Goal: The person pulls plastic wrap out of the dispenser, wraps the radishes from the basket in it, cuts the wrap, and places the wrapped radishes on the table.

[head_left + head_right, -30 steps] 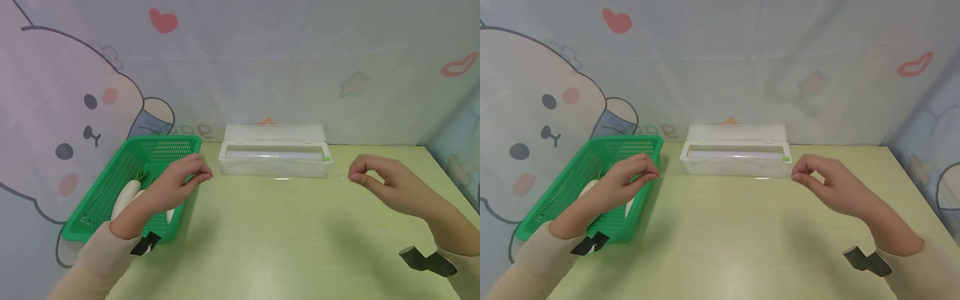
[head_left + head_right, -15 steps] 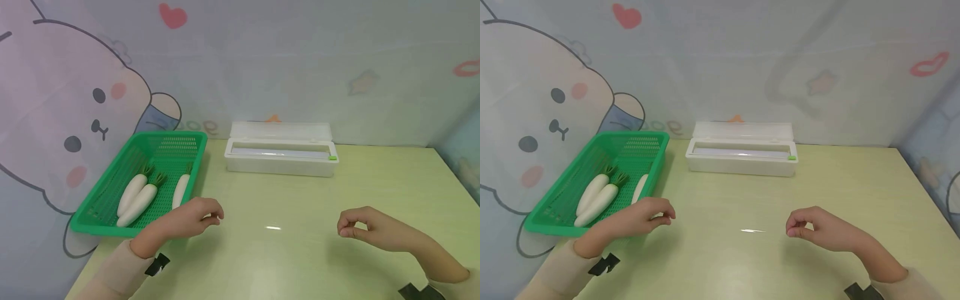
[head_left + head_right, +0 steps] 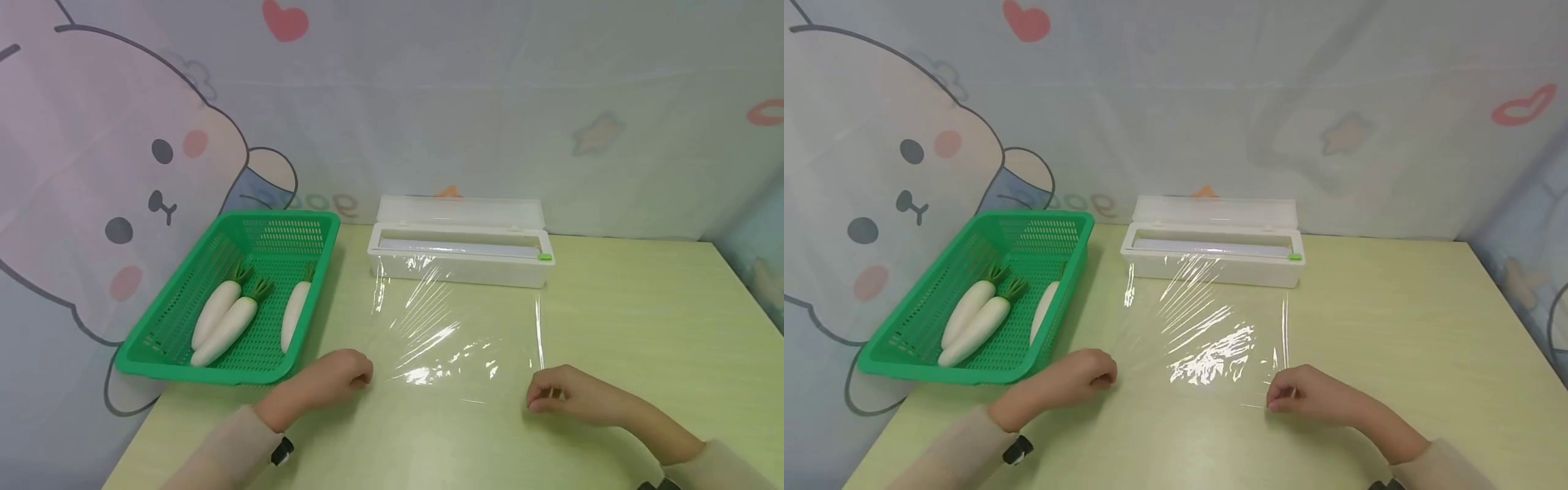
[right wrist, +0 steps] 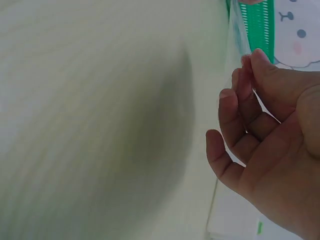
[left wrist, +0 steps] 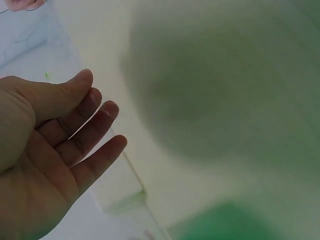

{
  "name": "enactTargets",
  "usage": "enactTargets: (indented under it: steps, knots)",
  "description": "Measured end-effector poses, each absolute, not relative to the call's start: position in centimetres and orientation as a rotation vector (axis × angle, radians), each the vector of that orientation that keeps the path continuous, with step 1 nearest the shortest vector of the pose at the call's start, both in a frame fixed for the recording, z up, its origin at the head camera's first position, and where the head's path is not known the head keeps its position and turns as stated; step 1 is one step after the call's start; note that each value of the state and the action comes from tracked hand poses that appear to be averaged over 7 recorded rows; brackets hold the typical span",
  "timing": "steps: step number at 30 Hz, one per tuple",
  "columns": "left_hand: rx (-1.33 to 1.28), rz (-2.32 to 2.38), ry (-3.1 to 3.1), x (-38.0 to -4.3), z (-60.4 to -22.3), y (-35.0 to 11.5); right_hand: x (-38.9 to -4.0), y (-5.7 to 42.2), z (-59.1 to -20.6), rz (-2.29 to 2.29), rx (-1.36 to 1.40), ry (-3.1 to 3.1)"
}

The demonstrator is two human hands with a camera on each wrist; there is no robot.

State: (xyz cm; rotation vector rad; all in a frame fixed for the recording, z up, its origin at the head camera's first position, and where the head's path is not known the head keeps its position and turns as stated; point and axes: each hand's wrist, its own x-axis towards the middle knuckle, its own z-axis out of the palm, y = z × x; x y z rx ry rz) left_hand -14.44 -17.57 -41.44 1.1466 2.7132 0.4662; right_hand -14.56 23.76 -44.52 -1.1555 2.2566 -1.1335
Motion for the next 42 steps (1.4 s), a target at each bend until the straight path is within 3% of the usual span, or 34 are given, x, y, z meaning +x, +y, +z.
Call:
enactTargets:
  steps: [8, 15, 23, 29, 35, 42]
  knots:
    - [1.099, 0.398, 2.739, -14.4, -43.0, -17.3, -14.5, 23.0, -46.1, -1.095, -1.190, 2.311]
    - [1.146, 0.367, 2.771, -14.2, -43.2, -17.7, -14.4, 22.7, -46.6, -1.067, -1.225, 2.359]
    - [1.019, 0.411, 2.696, -13.5, -42.4, -17.4, -14.2, 22.8, -46.9, -1.023, -1.271, 2.427]
    - [1.016, 0.381, 2.584, -12.8, -38.2, -16.6, -14.1, 22.9, -47.1, -1.019, -1.273, 2.444]
    - [1.011, 0.847, 2.615, -14.9, -31.2, -18.4, -14.2, 23.0, -47.3, -1.019, -1.271, 2.445]
    - [0.488, 1.198, 2.796, -19.5, -26.6, -23.2, -14.3, 22.9, -47.6, -1.033, -1.294, 2.453]
